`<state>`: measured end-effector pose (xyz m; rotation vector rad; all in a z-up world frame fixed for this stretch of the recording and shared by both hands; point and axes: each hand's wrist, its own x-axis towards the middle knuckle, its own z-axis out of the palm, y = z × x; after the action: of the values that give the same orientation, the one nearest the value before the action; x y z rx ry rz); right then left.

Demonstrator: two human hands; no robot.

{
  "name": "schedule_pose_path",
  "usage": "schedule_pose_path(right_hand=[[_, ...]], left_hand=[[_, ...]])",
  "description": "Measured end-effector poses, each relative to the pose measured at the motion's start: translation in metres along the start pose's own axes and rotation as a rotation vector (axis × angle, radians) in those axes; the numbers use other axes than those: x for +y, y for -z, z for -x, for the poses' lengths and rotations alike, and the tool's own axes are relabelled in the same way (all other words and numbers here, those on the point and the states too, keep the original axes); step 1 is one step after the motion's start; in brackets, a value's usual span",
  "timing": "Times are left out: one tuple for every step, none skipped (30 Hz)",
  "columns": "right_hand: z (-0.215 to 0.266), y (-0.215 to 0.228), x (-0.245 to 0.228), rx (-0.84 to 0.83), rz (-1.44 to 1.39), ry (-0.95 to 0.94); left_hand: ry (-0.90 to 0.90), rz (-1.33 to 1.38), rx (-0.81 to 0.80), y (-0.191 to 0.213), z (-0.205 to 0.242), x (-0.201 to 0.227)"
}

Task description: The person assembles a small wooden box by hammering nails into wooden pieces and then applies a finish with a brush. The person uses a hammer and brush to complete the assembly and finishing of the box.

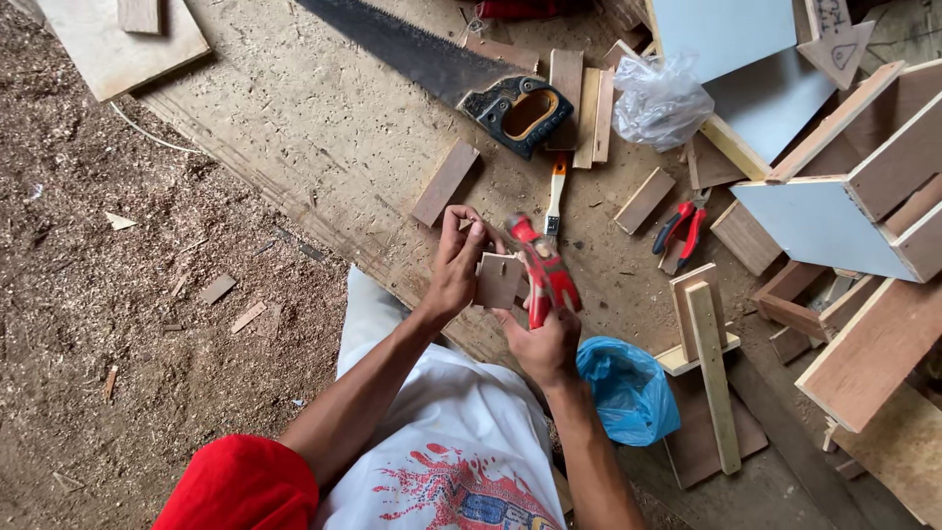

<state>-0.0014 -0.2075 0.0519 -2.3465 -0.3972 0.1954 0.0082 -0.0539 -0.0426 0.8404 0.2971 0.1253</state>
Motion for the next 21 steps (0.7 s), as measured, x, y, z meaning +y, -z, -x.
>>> schedule_pose_path(right_hand=[[0.001, -0.001, 0.003, -0.003, 0.0, 0.005], [0.001, -0.003, 0.006, -0.005, 0.001, 0.011], [0.002, -0.005, 0.009, -0.005, 0.005, 0.012], [0.002, -0.008, 0.012, -0.005, 0.009, 0.014], [0.003, -0.009, 0.015, -0.007, 0.014, 0.014], [0.003, -0.009, 0.017, -0.015, 0.014, 0.01], [0.003, -0.01, 0.018, -0.024, 0.013, 0.006], [0.002, -0.009, 0.019, -0.034, 0.012, 0.002], [0.001, -0.009, 0.02, -0.035, 0.019, 0.031], [-0.001, -0.008, 0.019, -0.036, 0.025, 0.06], [-0.003, -0.006, 0.018, -0.037, 0.031, 0.088], [-0.005, -0.005, 0.018, -0.044, 0.015, 0.118], [-0.007, -0.003, 0.016, -0.048, 0.0, 0.147], [-0.008, -0.002, 0.015, -0.053, -0.015, 0.175], [-0.009, -0.002, 0.014, -0.068, -0.007, 0.134], [-0.011, -0.001, 0.013, -0.083, 0.002, 0.093], [-0.011, 0.0, 0.012, -0.099, 0.011, 0.051], [-0.011, 0.0, 0.011, -0.096, -0.004, 0.068], [-0.011, 0.0, 0.011, -0.093, -0.02, 0.087], [-0.012, 0.0, 0.012, -0.091, -0.036, 0.105], [-0.012, -0.001, 0.012, -0.084, -0.033, 0.131]], left_hand=[[0.0, 0.005, -0.006, 0.0, 0.0, 0.001], [0.001, 0.01, -0.011, 0.0, 0.0, 0.002], [0.0, 0.015, -0.016, 0.0, 0.0, 0.003], [-0.016, 0.01, -0.026, 0.001, -0.001, 0.004], [-0.03, 0.006, -0.036, 0.001, -0.001, 0.004], [-0.044, 0.002, -0.046, 0.001, -0.001, 0.003], [-0.047, 0.008, -0.052, 0.002, -0.001, 0.002], [-0.05, 0.014, -0.057, 0.003, 0.0, 0.001], [-0.054, 0.02, -0.064, 0.004, -0.001, 0.0], [-0.04, 0.043, -0.046, 0.004, -0.001, -0.002], [-0.025, 0.066, -0.028, 0.005, 0.0, -0.004], [-0.01, 0.089, -0.01, 0.005, 0.0, -0.005], [-0.036, 0.03, 0.003, 0.005, 0.0, -0.006], [-0.062, -0.029, 0.016, 0.004, 0.0, -0.007], [-0.089, -0.089, 0.03, 0.003, 0.0, -0.006], [-0.072, -0.048, 0.025, 0.002, -0.001, -0.005], [-0.054, -0.006, 0.02, -0.001, -0.001, -0.004], [-0.036, 0.036, 0.016, -0.003, -0.001, -0.001], [-0.034, 0.002, 0.012, -0.006, -0.001, 0.002], [-0.033, -0.032, 0.009, -0.008, -0.002, 0.005], [-0.03, -0.067, 0.004, -0.01, -0.002, 0.01]])
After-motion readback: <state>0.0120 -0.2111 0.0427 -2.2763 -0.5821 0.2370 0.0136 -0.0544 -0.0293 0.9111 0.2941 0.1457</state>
